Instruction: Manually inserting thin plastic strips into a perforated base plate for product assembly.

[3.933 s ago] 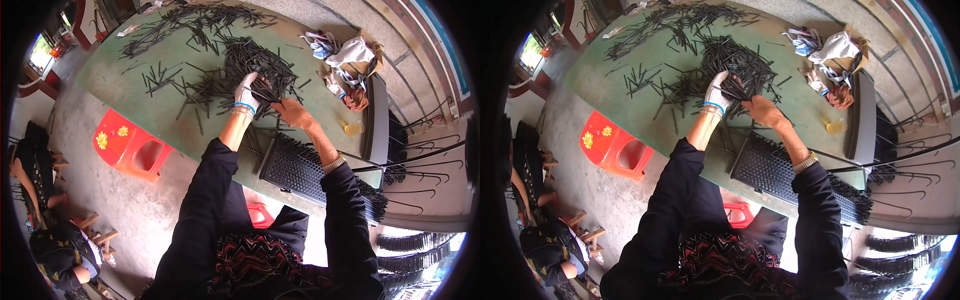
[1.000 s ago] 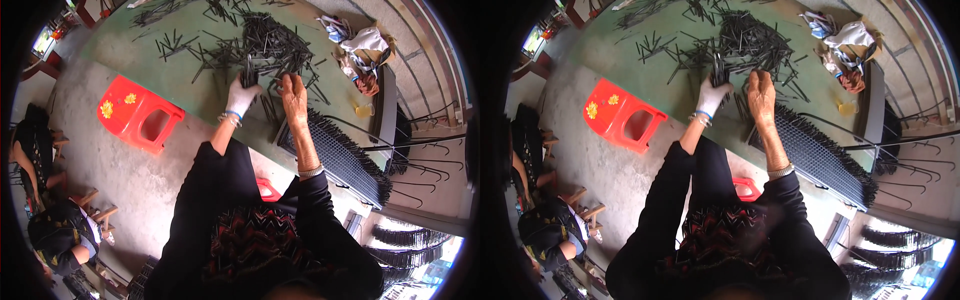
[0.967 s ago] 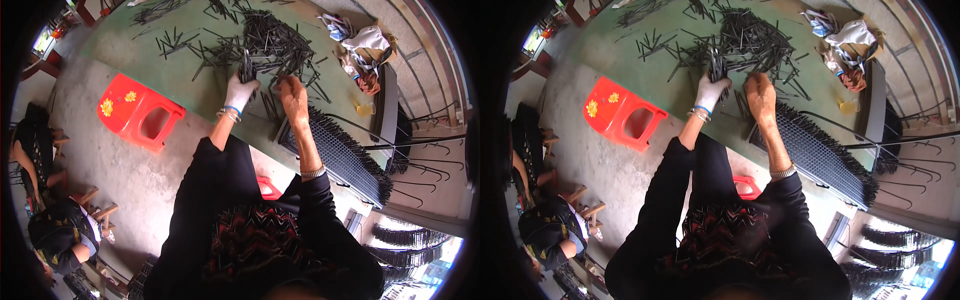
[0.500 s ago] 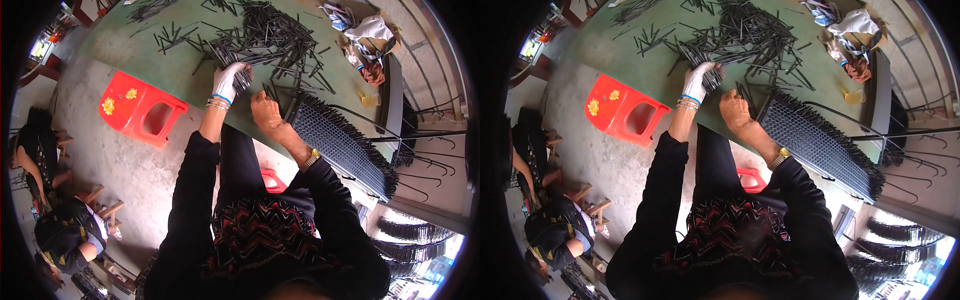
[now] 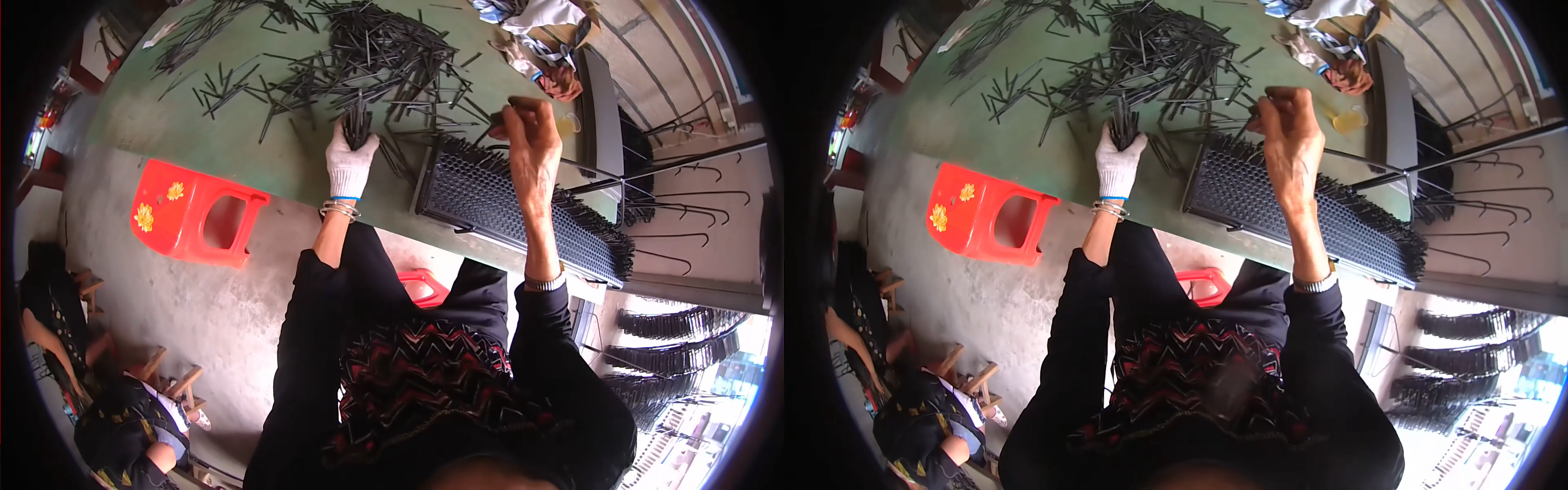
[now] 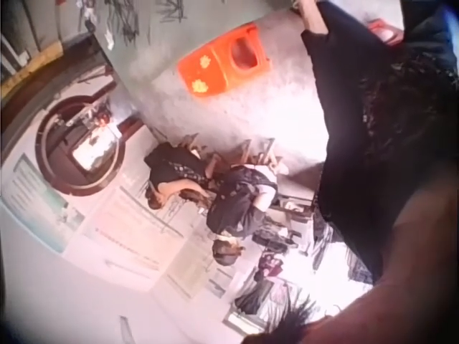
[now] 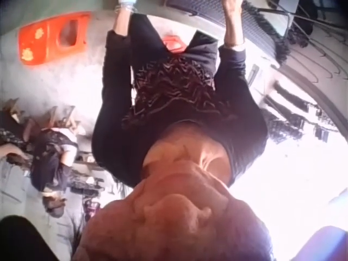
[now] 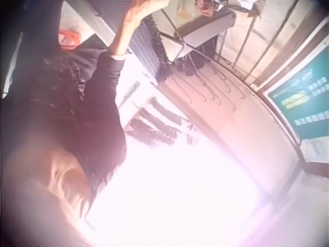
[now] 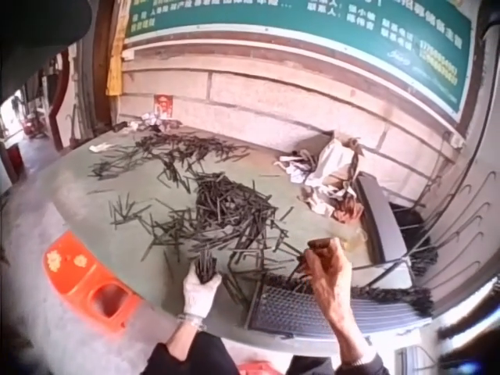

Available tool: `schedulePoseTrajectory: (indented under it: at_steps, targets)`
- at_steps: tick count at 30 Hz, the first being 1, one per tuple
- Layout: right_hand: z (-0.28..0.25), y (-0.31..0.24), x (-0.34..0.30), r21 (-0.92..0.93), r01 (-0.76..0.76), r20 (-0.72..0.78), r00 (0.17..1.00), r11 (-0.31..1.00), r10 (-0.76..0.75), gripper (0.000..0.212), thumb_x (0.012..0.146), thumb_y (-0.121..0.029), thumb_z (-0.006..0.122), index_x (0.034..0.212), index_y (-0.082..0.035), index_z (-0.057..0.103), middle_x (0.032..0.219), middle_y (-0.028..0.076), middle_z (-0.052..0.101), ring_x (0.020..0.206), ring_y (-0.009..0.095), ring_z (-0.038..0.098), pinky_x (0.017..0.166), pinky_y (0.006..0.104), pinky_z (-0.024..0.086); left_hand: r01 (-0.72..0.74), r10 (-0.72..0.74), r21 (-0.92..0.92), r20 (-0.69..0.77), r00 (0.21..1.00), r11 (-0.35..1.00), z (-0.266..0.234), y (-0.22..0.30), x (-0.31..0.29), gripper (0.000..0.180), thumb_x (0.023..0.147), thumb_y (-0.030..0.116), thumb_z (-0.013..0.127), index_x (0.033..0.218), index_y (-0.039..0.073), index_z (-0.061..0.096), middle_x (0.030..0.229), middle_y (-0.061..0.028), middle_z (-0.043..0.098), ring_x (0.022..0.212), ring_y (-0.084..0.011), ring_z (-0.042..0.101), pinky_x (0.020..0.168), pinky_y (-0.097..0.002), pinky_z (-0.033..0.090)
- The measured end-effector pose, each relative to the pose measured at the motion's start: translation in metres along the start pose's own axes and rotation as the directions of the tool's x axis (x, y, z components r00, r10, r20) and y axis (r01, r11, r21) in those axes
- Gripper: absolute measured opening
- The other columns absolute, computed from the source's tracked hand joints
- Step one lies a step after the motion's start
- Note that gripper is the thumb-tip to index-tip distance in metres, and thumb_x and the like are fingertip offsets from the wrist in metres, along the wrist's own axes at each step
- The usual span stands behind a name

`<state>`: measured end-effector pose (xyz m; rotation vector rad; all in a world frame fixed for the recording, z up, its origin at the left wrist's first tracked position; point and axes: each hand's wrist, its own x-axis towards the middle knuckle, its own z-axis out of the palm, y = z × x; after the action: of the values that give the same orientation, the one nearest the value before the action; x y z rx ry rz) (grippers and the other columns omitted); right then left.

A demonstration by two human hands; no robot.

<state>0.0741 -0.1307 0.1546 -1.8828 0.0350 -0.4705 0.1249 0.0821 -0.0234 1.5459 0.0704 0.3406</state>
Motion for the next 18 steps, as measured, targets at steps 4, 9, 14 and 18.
schedulePoseTrajectory:
  at_steps: [4, 9, 14, 18]
  targets:
    - [-0.006, 0.023, -0.018, 0.094, 0.043, 0.012, 0.999, 0.995, -0.045, 0.014, 0.097, -0.006, 0.054, 0.107, 0.004, 0.053, 0.089, 0.014, 0.067, 0.073, 0.014, 0.066, 0.070, 0.0261, 0.055, 0.191, -0.194, -0.087, -0.034, 0.980, 0.978, 0.000, 0.006, 0.006, 0.023, 0.077, 0.004, 0.069, 0.096, 0.001, 0.059, 0.074, -0.0063, 0.064, 0.060, -0.0142, 0.060, 0.057, -0.0308, 0.050]
    - [0.006, 0.038, -0.028, 0.069, 0.028, -0.002, 1.000, 0.997, -0.028, 0.009, 0.096, -0.001, 0.053, 0.104, 0.003, 0.051, 0.087, 0.013, 0.066, 0.076, 0.015, 0.068, 0.070, 0.0264, 0.055, 0.437, -0.418, -0.371, 0.133, 0.899, 0.820, 0.008, 0.038, -0.017, 0.012, 0.076, 0.006, 0.069, 0.079, -0.003, 0.061, 0.067, -0.0104, 0.063, 0.053, -0.0206, 0.060, 0.049, -0.0321, 0.050]
    - [0.011, 0.048, -0.029, -0.011, 0.041, 0.047, 0.998, 0.999, -0.040, 0.007, 0.093, 0.000, 0.057, 0.099, 0.001, 0.053, 0.086, 0.010, 0.066, 0.075, 0.013, 0.068, 0.070, 0.0259, 0.055, 0.582, -0.523, -0.444, 0.261, 0.811, 0.681, 0.011, 0.079, -0.051, 0.014, 0.080, 0.010, 0.066, 0.078, -0.003, 0.060, 0.066, -0.0101, 0.061, 0.054, -0.0209, 0.061, 0.051, -0.0336, 0.052]
    - [0.012, 0.048, -0.028, -0.037, 0.079, 0.094, 0.993, 0.996, -0.075, 0.008, 0.093, 0.000, 0.058, 0.098, 0.000, 0.053, 0.086, 0.008, 0.067, 0.076, 0.014, 0.069, 0.068, 0.0250, 0.054, 0.661, -0.558, -0.360, 0.356, 0.750, 0.658, 0.007, 0.111, -0.080, 0.016, 0.078, 0.009, 0.064, 0.074, -0.006, 0.062, 0.063, -0.0116, 0.061, 0.049, -0.0218, 0.061, 0.048, -0.0301, 0.050]
